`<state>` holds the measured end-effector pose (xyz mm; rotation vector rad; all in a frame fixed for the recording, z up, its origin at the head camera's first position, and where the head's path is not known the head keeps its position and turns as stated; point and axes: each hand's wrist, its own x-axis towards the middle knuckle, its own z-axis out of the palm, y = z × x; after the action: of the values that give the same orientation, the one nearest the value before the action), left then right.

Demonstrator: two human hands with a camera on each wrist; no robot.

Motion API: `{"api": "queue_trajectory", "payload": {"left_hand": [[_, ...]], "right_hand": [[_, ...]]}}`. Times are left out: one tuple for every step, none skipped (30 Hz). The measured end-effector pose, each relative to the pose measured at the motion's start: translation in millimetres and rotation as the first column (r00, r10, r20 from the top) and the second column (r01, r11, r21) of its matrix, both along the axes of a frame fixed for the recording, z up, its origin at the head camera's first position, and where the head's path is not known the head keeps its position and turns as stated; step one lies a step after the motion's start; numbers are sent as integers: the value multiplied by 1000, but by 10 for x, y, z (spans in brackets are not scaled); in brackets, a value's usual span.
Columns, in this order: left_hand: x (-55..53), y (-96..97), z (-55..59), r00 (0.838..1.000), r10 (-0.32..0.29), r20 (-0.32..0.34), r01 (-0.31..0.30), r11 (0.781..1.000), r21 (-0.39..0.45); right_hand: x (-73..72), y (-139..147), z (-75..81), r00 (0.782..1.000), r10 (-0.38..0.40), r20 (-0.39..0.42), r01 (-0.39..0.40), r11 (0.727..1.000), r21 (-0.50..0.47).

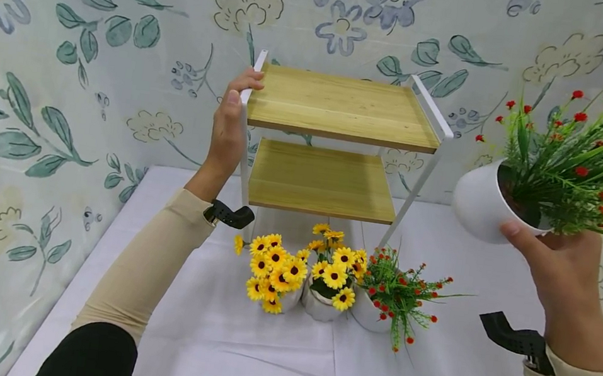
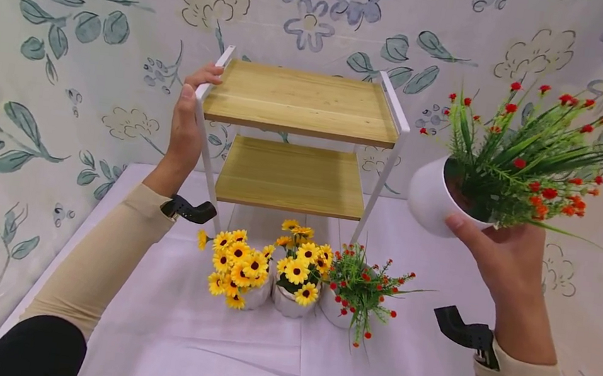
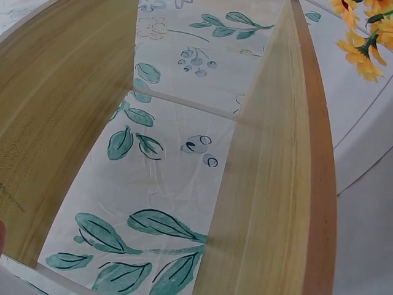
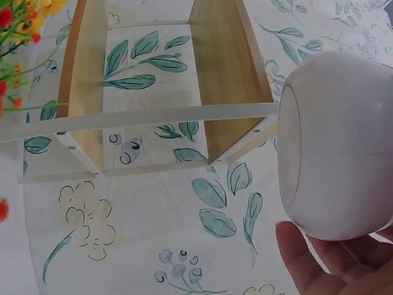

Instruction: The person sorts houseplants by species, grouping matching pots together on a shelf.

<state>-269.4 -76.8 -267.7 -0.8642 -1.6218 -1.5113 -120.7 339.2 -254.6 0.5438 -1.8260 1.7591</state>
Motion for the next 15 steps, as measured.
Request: {"api": "queue_trajectory", "payload": {"left_hand": [[-2,-2,-2,1000,-5,-1,5,1000,3],[-3,-2,-5,1000,-10,-2,10,1000,6],[-5,-2,-9,1000,-12,-1,12,1000,8],[-4,-1,-13,1000,-12,0,12,1000,9],[-3,0,-15,1000,-10,1,10,1000,8],[-1,1,-17,1000,-8,3,8,1000,7],[2,1,-15,1000,-7,2,7,1000,9],[4,2,-14,1000,-4,1,4,1000,8],[7,1,-10,1000,-3,-1,3,1000,8],[11,0,-6,1000,-4,-6,4,1000,8],[14,-1,0,1000,-6,-11,6,1000,8],[17,-3,7,1000,-7,-15,7,1000,8],[18,-5,13,1000,-9,-21,9,1000,8],[20,-8,18,1000,-11,-26,11,1000,9],[21,-11,24,999,-13,-31,13,1000,9]], "right_hand": [[-3,-16,19,1000,-8,4,8,1000,-2],[-6,-36,41,1000,-13,7,13,1000,-3],[-10,-60,64,1000,-12,5,12,1000,-1],[-14,-85,86,1000,-13,5,13,1000,-1],[-20,-113,110,1000,-10,3,10,1000,2],[-29,-144,135,1000,-4,-3,4,1000,5],[-39,-175,160,1000,5,-9,-5,1000,9],[-51,-207,189,1000,18,-17,-17,1000,12],[-65,-242,217,999,29,-28,-29,999,17],[-78,-275,244,998,41,-38,-41,999,18],[-91,-309,271,997,54,-48,-53,998,23],[-101,-342,301,997,60,-52,-59,998,26],[-110,-377,330,996,63,-56,-61,998,31],[-114,-410,360,996,64,-56,-62,998,33],[-123,-446,387,996,66,-60,-63,997,37]]}}
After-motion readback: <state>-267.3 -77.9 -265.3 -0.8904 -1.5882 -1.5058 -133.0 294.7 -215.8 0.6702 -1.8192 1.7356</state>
